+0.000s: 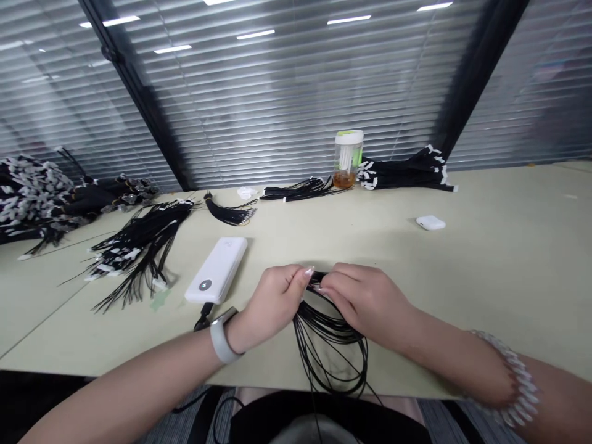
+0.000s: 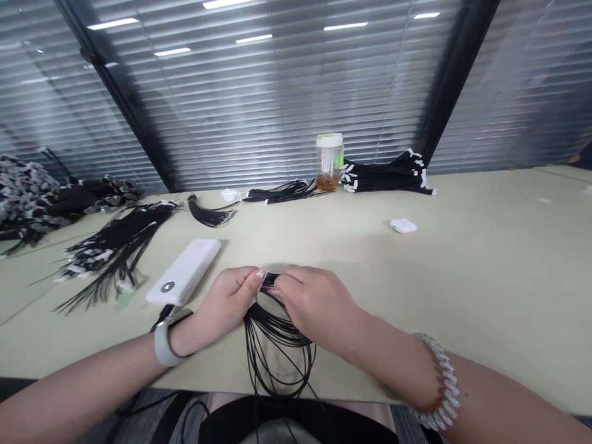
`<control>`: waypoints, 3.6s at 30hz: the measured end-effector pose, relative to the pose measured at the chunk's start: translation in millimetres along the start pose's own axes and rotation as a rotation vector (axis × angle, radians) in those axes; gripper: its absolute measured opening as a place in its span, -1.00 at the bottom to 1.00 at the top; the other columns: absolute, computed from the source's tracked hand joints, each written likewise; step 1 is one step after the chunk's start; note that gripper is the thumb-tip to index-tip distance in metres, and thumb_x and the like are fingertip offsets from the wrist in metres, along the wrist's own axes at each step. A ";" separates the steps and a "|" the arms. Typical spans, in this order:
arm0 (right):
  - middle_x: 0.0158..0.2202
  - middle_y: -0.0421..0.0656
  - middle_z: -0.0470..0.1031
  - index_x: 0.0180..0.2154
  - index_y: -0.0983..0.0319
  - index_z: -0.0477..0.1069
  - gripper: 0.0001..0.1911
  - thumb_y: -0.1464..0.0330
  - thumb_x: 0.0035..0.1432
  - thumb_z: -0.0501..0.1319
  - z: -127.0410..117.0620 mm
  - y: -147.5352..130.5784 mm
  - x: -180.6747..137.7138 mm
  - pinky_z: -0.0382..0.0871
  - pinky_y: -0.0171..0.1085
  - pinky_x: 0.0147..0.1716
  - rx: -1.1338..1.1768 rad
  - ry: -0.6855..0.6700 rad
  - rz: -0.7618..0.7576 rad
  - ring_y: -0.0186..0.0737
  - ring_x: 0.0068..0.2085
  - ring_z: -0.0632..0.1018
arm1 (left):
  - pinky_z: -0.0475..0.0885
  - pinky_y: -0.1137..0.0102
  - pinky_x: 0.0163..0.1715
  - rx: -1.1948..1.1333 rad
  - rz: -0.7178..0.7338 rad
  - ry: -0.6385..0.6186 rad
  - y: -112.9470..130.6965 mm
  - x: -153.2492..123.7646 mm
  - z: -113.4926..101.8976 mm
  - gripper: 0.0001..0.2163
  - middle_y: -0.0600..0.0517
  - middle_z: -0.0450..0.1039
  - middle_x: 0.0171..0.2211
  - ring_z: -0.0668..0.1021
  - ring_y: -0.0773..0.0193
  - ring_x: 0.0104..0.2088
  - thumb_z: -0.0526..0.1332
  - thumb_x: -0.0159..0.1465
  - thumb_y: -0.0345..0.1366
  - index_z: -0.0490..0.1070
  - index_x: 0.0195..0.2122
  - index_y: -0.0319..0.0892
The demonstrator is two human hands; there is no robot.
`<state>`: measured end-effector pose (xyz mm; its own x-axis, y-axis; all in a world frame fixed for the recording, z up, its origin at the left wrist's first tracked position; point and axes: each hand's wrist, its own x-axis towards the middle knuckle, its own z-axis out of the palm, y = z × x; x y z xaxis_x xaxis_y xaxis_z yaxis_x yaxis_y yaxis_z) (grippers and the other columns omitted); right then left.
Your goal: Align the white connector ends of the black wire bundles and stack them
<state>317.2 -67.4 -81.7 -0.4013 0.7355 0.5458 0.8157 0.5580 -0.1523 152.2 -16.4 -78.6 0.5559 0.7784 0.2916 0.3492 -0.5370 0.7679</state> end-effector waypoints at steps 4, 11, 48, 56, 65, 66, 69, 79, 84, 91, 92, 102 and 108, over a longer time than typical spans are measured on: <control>-0.53 -0.15 0.34 -0.47 0.31 0.36 -0.64 0.36 0.25 -0.10 0.8 0.1 0.9 0.17 -0.36 -0.47 -0.022 0.012 0.003 -0.35 -0.48 0.33 | 0.09 0.49 -0.62 -0.041 -0.039 -0.021 0.8 1.0 0.7 -0.65 0.16 0.01 -0.65 0.13 0.43 -0.61 -0.06 0.26 -0.18 0.02 -0.64 -0.18; -0.56 -0.15 0.32 -0.48 0.32 0.36 -0.66 0.39 0.23 -0.08 -0.4 -1.2 3.3 0.13 -0.36 -0.50 -0.001 0.006 0.039 -0.36 -0.51 0.31 | 0.10 0.48 -0.60 -0.104 -0.078 -0.052 0.2 0.0 2.2 -0.65 0.15 0.01 -0.64 0.14 0.42 -0.60 -0.07 0.26 -0.15 0.06 -0.63 -0.19; -0.65 -0.30 -0.03 -0.67 0.28 -0.02 -0.70 0.45 0.06 -0.02 -12.4 -10.0 5.8 -0.09 -0.39 -0.62 0.550 -0.438 0.270 -0.46 -0.58 0.04 | 0.15 0.54 -0.75 -0.254 -0.241 0.258 0.3 15.6 -4.9 -0.61 0.15 0.10 -0.74 0.23 0.46 -0.73 -0.03 0.24 -0.05 0.14 -0.63 -0.21; -0.67 -0.26 0.29 -0.52 0.22 0.39 -0.77 0.37 0.08 0.02 -39.4 9.6 11.1 0.08 -0.36 -0.58 0.075 -0.293 0.400 -0.41 -0.61 0.26 | 0.15 0.54 -0.76 -0.187 -0.226 0.261 1.3 14.7 -9.1 -0.60 0.16 0.08 -0.74 0.24 0.45 -0.75 -0.06 0.24 -0.03 0.12 -0.62 -0.19; -0.29 -0.13 0.46 -0.15 0.18 0.41 -0.72 0.26 0.07 0.15 -59.7 28.6 15.1 0.35 -0.28 -0.36 0.496 0.366 0.576 -0.26 -0.31 0.48 | 0.14 0.49 -0.64 -0.119 -0.122 0.217 -1.5 13.1 -5.4 -0.63 0.14 0.07 -0.67 0.21 0.42 -0.63 -0.05 0.25 -0.08 0.08 -0.63 -0.19; -0.36 -0.15 0.45 -0.18 0.19 0.41 -0.75 0.26 0.10 0.12 -57.5 24.6 15.2 0.35 -0.30 -0.40 0.554 0.412 0.565 -0.30 -0.36 0.47 | 0.14 0.49 -0.61 -0.105 -0.101 0.208 -1.7 12.7 -4.6 -0.63 0.14 0.08 -0.66 0.20 0.42 -0.61 -0.05 0.25 -0.09 0.08 -0.63 -0.19; -0.56 -0.26 0.36 -0.04 0.16 0.25 -0.70 0.28 0.18 0.05 -50.1 14.3 14.4 0.25 -0.36 -0.60 0.673 0.345 0.513 -0.40 -0.59 0.33 | 0.16 0.47 -0.56 -0.085 -0.075 0.179 -2.8 11.2 -2.7 -0.64 0.12 0.13 -0.64 0.22 0.39 -0.57 -0.07 0.26 -0.11 0.12 -0.61 -0.20; -0.62 -0.30 0.27 -0.49 0.24 0.22 -0.81 0.33 0.15 0.05 -32.0 5.2 14.3 0.05 -0.40 -0.60 0.298 -0.084 0.378 -0.46 -0.59 0.24 | 0.13 0.48 -0.56 -0.094 -0.009 0.153 -1.1 6.7 -4.7 -0.67 0.13 0.09 -0.62 0.19 0.40 -0.56 -0.06 0.28 -0.16 0.08 -0.60 -0.19; -0.59 -0.28 0.27 -0.51 0.26 0.24 -0.81 0.38 0.14 0.04 -33.2 4.3 14.3 0.06 -0.40 -0.56 0.275 -0.089 0.337 -0.46 -0.56 0.24 | 0.12 0.48 -0.56 -0.084 -0.016 0.155 -0.7 7.2 -4.2 -0.67 0.14 0.08 -0.63 0.18 0.41 -0.57 -0.07 0.28 -0.16 0.07 -0.60 -0.19; -0.56 -0.27 0.27 -0.53 0.27 0.24 -0.81 0.43 0.12 0.03 -33.3 4.4 15.5 0.07 -0.40 -0.54 0.327 -0.112 0.297 -0.46 -0.54 0.24 | 0.14 0.47 -0.55 -0.082 -0.012 0.146 -1.9 6.8 -4.4 -0.67 0.12 0.10 -0.62 0.21 0.40 -0.56 -0.08 0.28 -0.14 0.10 -0.59 -0.19; -0.56 -0.27 0.27 -0.53 0.27 0.24 -0.81 0.43 0.12 0.03 -33.3 4.4 15.7 0.07 -0.40 -0.53 0.335 -0.108 0.299 -0.46 -0.54 0.24 | 0.14 0.47 -0.55 -0.077 -0.011 0.143 -1.8 6.6 -4.5 -0.67 0.12 0.11 -0.62 0.21 0.39 -0.56 -0.08 0.28 -0.14 0.10 -0.59 -0.19; -0.59 -0.29 0.25 -0.53 0.27 0.24 -0.79 0.40 0.13 0.03 -34.3 5.2 15.0 0.07 -0.42 -0.56 0.352 -0.105 0.320 -0.46 -0.55 0.23 | 0.15 0.47 -0.55 -0.069 -0.007 0.141 -1.4 6.1 -3.6 -0.67 0.12 0.12 -0.62 0.22 0.39 -0.55 -0.07 0.27 -0.14 0.11 -0.59 -0.19; -0.61 -0.29 0.25 -0.54 0.27 0.25 -0.80 0.40 0.12 0.03 -35.8 4.3 15.8 0.06 -0.41 -0.57 0.359 -0.100 0.331 -0.46 -0.56 0.23 | 0.14 0.47 -0.57 -0.081 -0.016 0.133 -0.2 5.1 -4.0 -0.66 0.13 0.09 -0.62 0.20 0.39 -0.56 -0.07 0.27 -0.13 0.09 -0.60 -0.19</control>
<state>329.3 -67.2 -44.3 -0.1973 0.9192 0.3409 0.7187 0.3721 -0.5874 152.0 -11.0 -75.1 0.4440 0.8258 0.3477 0.2921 -0.5002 0.8151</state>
